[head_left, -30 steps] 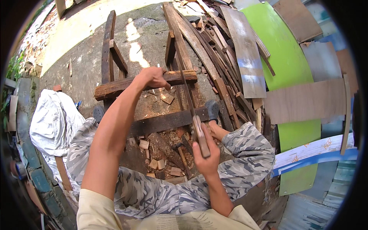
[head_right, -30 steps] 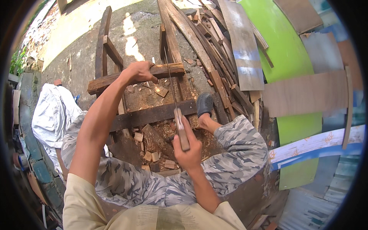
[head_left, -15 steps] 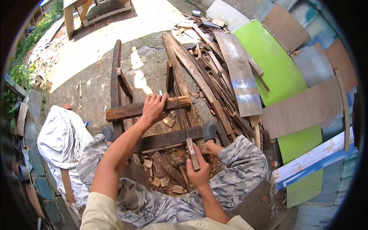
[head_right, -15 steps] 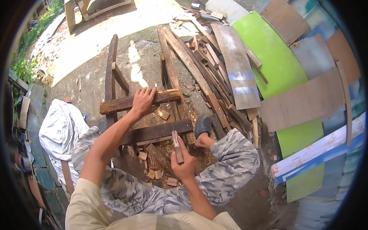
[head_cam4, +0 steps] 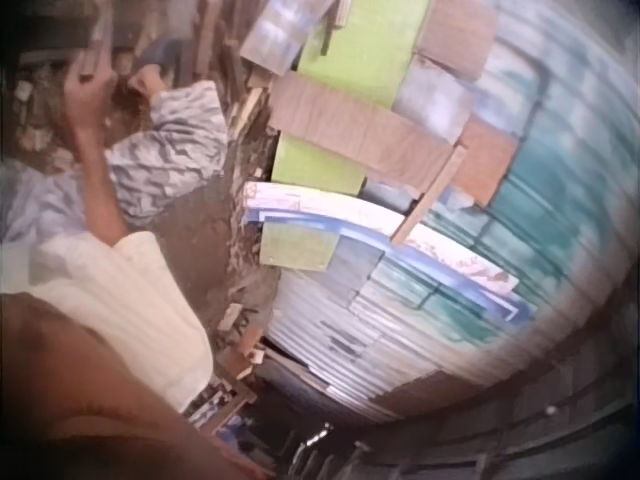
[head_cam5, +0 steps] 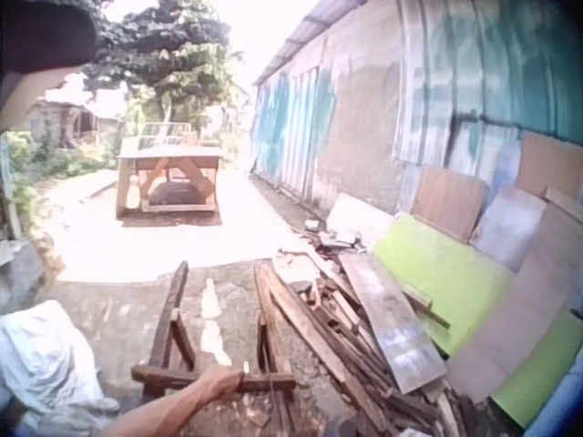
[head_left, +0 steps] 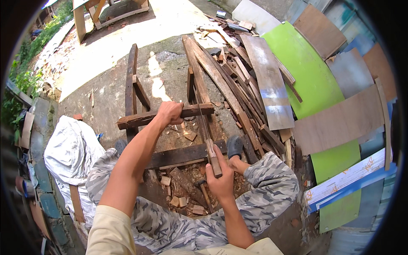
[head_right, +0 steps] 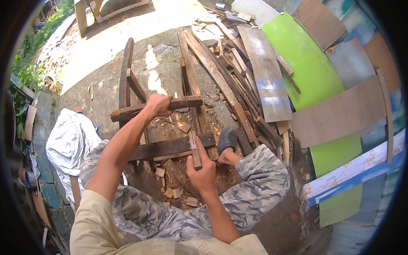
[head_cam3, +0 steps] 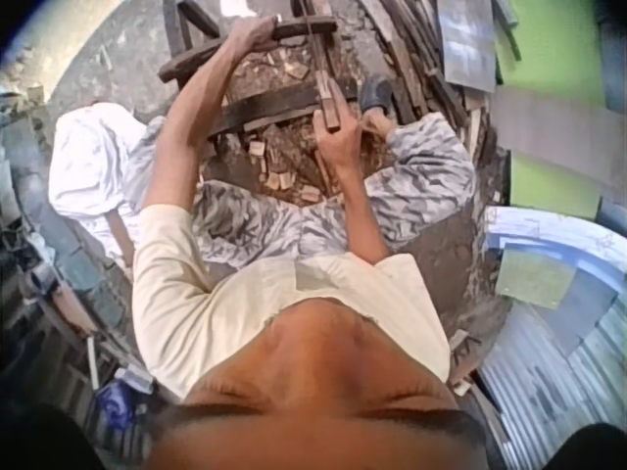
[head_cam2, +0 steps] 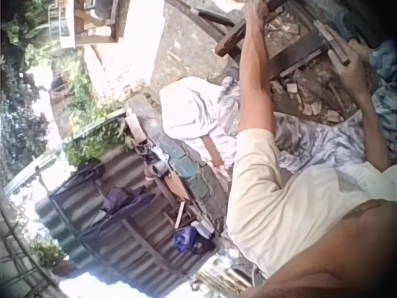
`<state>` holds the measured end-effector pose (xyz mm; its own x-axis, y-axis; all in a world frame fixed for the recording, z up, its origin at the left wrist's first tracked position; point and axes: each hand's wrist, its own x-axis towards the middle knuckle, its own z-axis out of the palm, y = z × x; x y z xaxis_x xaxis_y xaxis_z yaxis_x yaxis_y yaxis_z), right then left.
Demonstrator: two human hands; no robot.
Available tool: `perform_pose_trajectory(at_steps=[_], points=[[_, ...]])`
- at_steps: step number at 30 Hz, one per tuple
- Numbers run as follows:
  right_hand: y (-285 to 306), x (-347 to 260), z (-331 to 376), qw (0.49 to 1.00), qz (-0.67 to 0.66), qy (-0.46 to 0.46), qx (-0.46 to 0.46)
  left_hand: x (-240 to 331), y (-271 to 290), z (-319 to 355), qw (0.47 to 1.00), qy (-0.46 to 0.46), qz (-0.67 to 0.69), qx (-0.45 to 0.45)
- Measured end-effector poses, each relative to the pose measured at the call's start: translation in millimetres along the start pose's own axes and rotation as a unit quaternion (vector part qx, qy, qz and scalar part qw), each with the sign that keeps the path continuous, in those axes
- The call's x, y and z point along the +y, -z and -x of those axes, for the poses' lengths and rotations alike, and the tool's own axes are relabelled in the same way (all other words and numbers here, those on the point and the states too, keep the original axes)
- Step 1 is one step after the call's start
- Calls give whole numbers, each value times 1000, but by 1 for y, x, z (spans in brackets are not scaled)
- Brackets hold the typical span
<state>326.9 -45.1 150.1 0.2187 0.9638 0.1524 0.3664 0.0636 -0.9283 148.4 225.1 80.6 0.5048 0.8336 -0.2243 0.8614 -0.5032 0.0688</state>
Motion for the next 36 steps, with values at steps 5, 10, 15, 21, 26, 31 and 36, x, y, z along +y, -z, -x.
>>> perform_pose_trajectory(at_steps=[5, 10, 15, 21, 26, 31, 36], points=[[4, -18, 25, 999, 38, -30, -13, -6, 3, -5, 999, 5, 2, -36], [45, -38, 87, 984, 58, -153, -65, -3, 3, -8, 995, 27, 6, -91], [18, -12, 39, 999, 29, -35, -9, -10, -1, -13, 998, 11, 5, -64], [-48, 53, -107, 996, 35, 77, 30, -5, 3, -18, 998, 11, 0, -61], [-10, 15, 1, 998, 25, -59, -25, -14, -7, -8, 998, 23, 18, -57], [26, -12, 59, 996, 84, -21, -16, -8, 3, -12, 998, 21, 14, -59], [-46, 37, -99, 999, 27, 6, -17, -4, -2, -12, 999, 10, 12, -33]])
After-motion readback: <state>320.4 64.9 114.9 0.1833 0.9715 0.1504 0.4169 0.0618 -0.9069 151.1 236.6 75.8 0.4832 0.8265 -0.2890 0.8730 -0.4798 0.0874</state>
